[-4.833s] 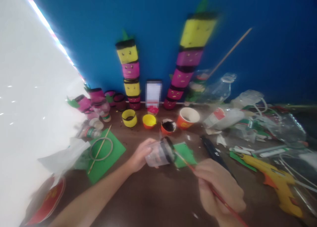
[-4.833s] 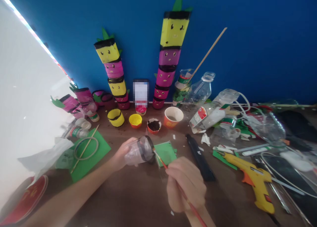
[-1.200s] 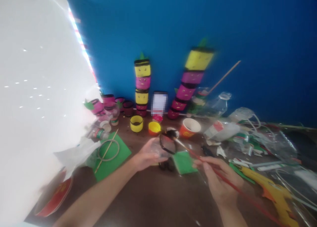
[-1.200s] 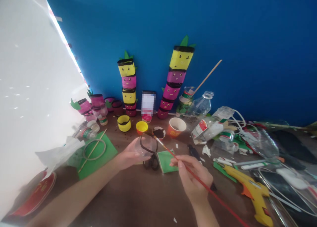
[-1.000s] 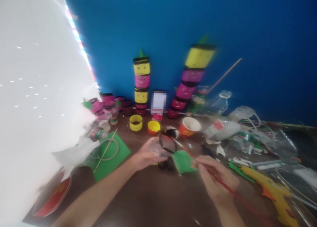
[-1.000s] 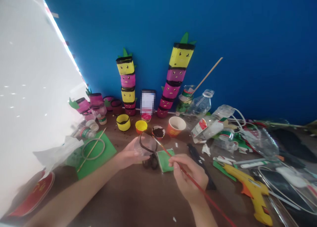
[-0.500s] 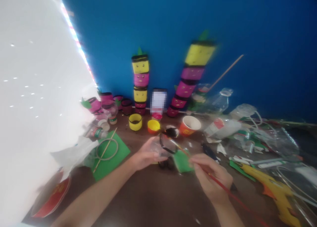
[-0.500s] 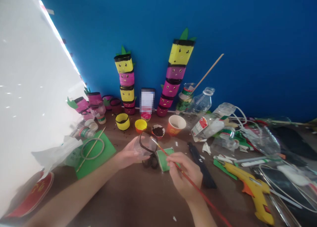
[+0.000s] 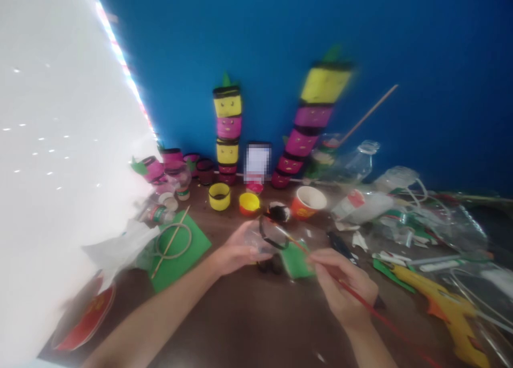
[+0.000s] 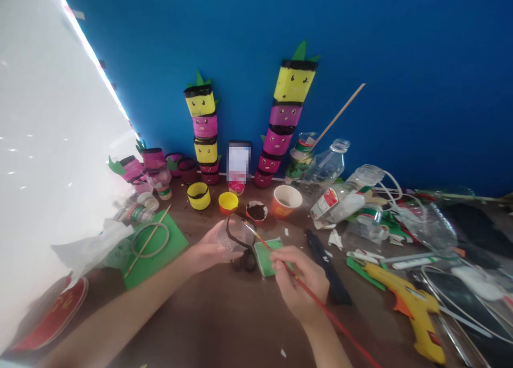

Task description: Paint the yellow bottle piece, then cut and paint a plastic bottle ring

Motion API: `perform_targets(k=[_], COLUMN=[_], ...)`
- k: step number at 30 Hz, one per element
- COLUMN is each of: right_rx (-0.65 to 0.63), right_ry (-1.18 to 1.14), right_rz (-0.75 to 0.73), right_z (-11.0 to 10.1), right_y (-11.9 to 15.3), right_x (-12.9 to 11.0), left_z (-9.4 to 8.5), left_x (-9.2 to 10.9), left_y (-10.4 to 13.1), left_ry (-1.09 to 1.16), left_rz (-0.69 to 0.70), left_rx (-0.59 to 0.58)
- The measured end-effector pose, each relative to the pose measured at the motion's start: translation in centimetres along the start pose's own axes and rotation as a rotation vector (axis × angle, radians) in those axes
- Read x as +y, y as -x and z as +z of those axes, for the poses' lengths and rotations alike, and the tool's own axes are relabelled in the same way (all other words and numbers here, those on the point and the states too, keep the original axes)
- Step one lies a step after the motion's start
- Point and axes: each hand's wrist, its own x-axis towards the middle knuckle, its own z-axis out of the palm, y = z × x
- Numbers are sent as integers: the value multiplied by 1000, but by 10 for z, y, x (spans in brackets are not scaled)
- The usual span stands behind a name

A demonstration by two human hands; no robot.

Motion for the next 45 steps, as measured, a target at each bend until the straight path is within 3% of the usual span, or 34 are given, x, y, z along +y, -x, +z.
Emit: perform_targets(k=[8, 10, 13, 16, 19, 21, 25, 29, 35, 45], right_rx=[53, 137, 366, 497, 468, 374, 222, 217, 289, 315], right_ry=[-77, -171, -312, -257, -27, 78, 135, 130, 174, 62], right_rz=[40, 74, 168, 337, 486, 532, 620, 619, 587, 520], right_z=[-3, -7, -14, -24, -34, -40, -43, -39, -35, -39], right_y=[0, -3, -13, -29, -48, -62, -89, -105, -105, -88], right_x=[-2, 2, 13, 19, 14, 8, 6, 7, -4, 19], left_z=[-1, -3, -6, -10, -12, -13, -13, -13, -19, -22], left_x=[-1, -2, -3, -5, -6, -6, -5, -4, -6, -3], left_y=[-1, -1, -2, -4, -5, -5, -4, -3, -3, -10], left_ry=[-13, -2, 18, 25, 37, 54, 99, 130, 196, 311], left_rz=[-6, -3, 16, 21, 24, 35, 8, -14, -100, -196], left_rx=[28, 52, 67, 52, 39, 42, 41, 37, 3, 82])
